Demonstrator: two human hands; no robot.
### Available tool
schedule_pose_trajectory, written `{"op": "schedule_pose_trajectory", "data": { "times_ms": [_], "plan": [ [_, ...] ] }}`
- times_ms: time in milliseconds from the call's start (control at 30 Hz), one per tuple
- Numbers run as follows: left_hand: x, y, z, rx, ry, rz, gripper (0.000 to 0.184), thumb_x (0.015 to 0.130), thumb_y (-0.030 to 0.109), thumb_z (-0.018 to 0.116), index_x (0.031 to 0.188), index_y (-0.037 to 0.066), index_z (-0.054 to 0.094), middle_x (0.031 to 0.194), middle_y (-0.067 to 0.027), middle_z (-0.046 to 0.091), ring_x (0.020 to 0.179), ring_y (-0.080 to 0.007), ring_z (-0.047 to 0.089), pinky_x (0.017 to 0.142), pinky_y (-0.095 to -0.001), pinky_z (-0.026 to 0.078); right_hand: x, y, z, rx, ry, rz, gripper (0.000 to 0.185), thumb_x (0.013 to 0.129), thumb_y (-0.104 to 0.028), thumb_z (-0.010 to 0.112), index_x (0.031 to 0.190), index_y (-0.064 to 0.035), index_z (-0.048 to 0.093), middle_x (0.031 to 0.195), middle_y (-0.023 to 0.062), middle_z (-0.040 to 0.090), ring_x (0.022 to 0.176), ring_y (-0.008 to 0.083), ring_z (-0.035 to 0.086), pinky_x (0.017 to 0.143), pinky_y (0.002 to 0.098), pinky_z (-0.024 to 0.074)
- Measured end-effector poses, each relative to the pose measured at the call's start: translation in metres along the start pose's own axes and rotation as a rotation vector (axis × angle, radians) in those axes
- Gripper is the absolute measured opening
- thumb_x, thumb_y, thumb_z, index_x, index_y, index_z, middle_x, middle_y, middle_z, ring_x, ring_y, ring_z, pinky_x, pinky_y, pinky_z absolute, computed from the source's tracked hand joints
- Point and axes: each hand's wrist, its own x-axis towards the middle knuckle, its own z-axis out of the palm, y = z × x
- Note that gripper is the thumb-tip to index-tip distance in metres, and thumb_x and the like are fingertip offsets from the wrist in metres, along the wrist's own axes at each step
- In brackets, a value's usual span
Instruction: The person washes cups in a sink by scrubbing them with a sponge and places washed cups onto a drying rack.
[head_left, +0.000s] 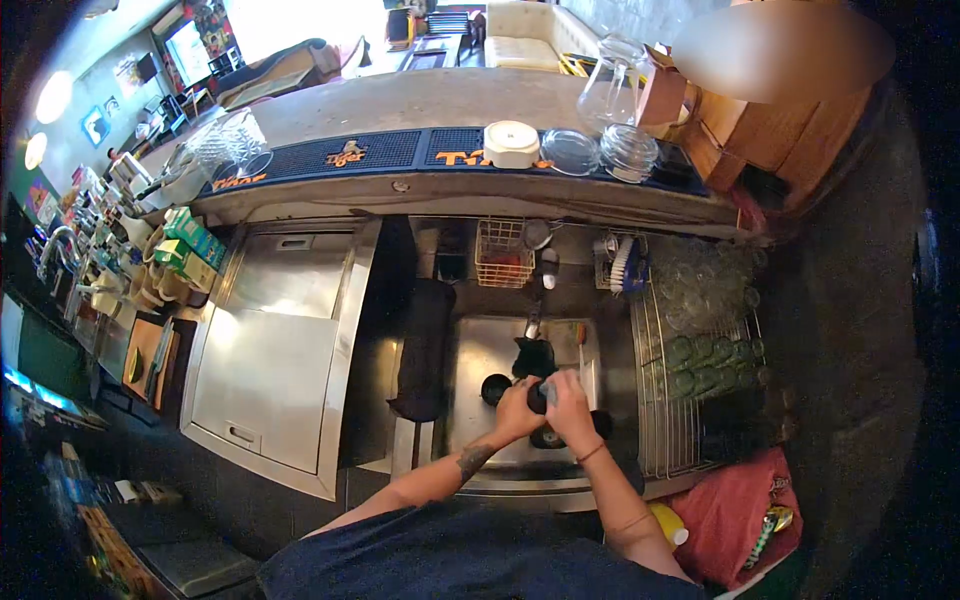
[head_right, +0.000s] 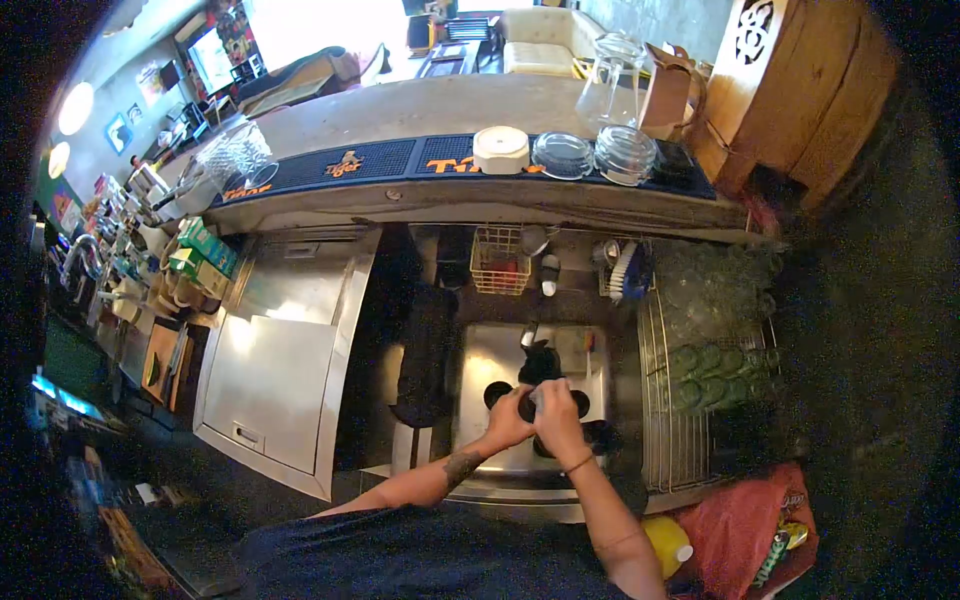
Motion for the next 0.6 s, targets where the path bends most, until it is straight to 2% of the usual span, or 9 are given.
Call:
{"op": "schedule_pose_trajectory", "data": {
  "times_ms": [33, 67, 167, 233, 300, 333, 400, 500, 600],
  "plan": [
    [0.002, 0.006, 0.001, -0.021, 0.072, -0.006, 0.06, 0.055, 0.034, 0.08, 0.104, 0.008, 0.06, 0.097, -0.0182, 0.064, 0.091, -0.0382, 0.061, 0.079, -0.0445, 0.049, -0.002, -0.002, 0.0, 0.054, -0.025, -0.08, 0.03, 0.069, 0.005, 0.058, 0.098, 0.0001, 0.051, 0.101, 0.0242, 0.049, 0.093, 0.0469, 0.051, 0.08, 0.0484, 0.0455],
    [0.002, 0.007, -0.007, 0.008, 0.002, -0.025, 0.056, 0.056, 0.033, 0.079, 0.103, 0.009, 0.061, 0.098, -0.0159, 0.065, 0.091, -0.0369, 0.062, 0.079, -0.0441, 0.05, -0.003, -0.003, -0.001, 0.111, -0.05, -0.161, 0.028, 0.069, 0.005, 0.058, 0.096, 0.0001, 0.051, 0.1, 0.0239, 0.049, 0.093, 0.0465, 0.052, 0.079, 0.0487, 0.0458],
    [-0.006, 0.016, -0.018, -0.039, -0.076, 0.026, 0.052, 0.059, 0.032, 0.077, 0.103, 0.01, 0.062, 0.1, -0.0148, 0.065, 0.093, -0.0361, 0.062, 0.079, -0.0438, 0.05, -0.002, 0.0, -0.022, 0.089, -0.144, -0.098, 0.023, 0.071, 0.002, 0.06, 0.093, 0.0009, 0.052, 0.094, 0.0219, 0.053, 0.092, 0.043, 0.054, 0.079, 0.0456, 0.0453],
    [-0.009, 0.021, -0.013, 0.071, -0.102, 0.016, 0.05, 0.06, 0.03, 0.076, 0.104, 0.01, 0.061, 0.101, -0.0142, 0.065, 0.093, -0.0355, 0.062, 0.078, -0.0426, 0.05, -0.002, 0.004, -0.01, 0.079, -0.083, -0.007, 0.026, 0.07, 0.002, 0.062, 0.094, 0.0009, 0.052, 0.094, 0.0217, 0.053, 0.093, 0.043, 0.054, 0.08, 0.045, 0.0453],
    [-0.003, 0.02, -0.004, -0.041, -0.021, -0.062, 0.05, 0.06, 0.028, 0.076, 0.104, 0.011, 0.061, 0.1, -0.0152, 0.064, 0.093, -0.036, 0.061, 0.078, -0.0424, 0.05, -0.003, -0.007, -0.004, 0.178, 0.014, -0.068, 0.028, 0.069, 0.0, 0.064, 0.094, 0.0003, 0.052, 0.094, 0.0209, 0.054, 0.093, 0.0419, 0.054, 0.081, 0.044, 0.0458],
    [0.002, 0.023, -0.013, -0.075, -0.083, -0.095, 0.049, 0.06, 0.027, 0.076, 0.104, 0.011, 0.061, 0.1, -0.0157, 0.064, 0.093, -0.0369, 0.061, 0.078, -0.0424, 0.05, -0.005, -0.017, -0.01, 0.178, 0.002, -0.145, 0.027, 0.07, -0.001, 0.064, 0.094, -0.0001, 0.052, 0.095, 0.0204, 0.054, 0.093, 0.0412, 0.054, 0.082, 0.0433, 0.046],
    [-0.002, 0.015, -0.013, -0.079, -0.077, -0.048, 0.049, 0.06, 0.028, 0.076, 0.104, 0.011, 0.061, 0.1, -0.0162, 0.064, 0.093, -0.0379, 0.061, 0.079, -0.0429, 0.049, -0.008, -0.005, -0.012, 0.173, -0.061, -0.126, 0.028, 0.07, -0.001, 0.064, 0.095, -0.0004, 0.053, 0.095, 0.0204, 0.054, 0.095, 0.0411, 0.054, 0.082, 0.0431, 0.0459],
    [-0.006, 0.03, -0.013, -0.006, 0.007, 0.04, 0.048, 0.061, 0.025, 0.075, 0.104, 0.009, 0.06, 0.1, -0.0172, 0.064, 0.094, -0.0381, 0.061, 0.08, -0.0427, 0.049, -0.001, -0.003, -0.01, 0.117, 0.021, -0.023, 0.028, 0.068, 0.0, 0.065, 0.094, 0.001, 0.053, 0.1, 0.0212, 0.053, 0.096, 0.0413, 0.054, 0.08, 0.0436, 0.0468],
    [0.004, 0.019, -0.021, -0.042, -0.106, -0.017, 0.046, 0.06, 0.022, 0.075, 0.102, 0.009, 0.062, 0.095, -0.017, 0.065, 0.092, -0.0359, 0.062, 0.079, -0.0419, 0.049, -0.006, -0.01, -0.012, 0.252, -0.066, -0.117, 0.026, 0.069, -0.001, 0.063, 0.093, -0.0002, 0.053, 0.099, 0.0195, 0.053, 0.096, 0.0398, 0.055, 0.082, 0.0422, 0.0473]
  ]
}}
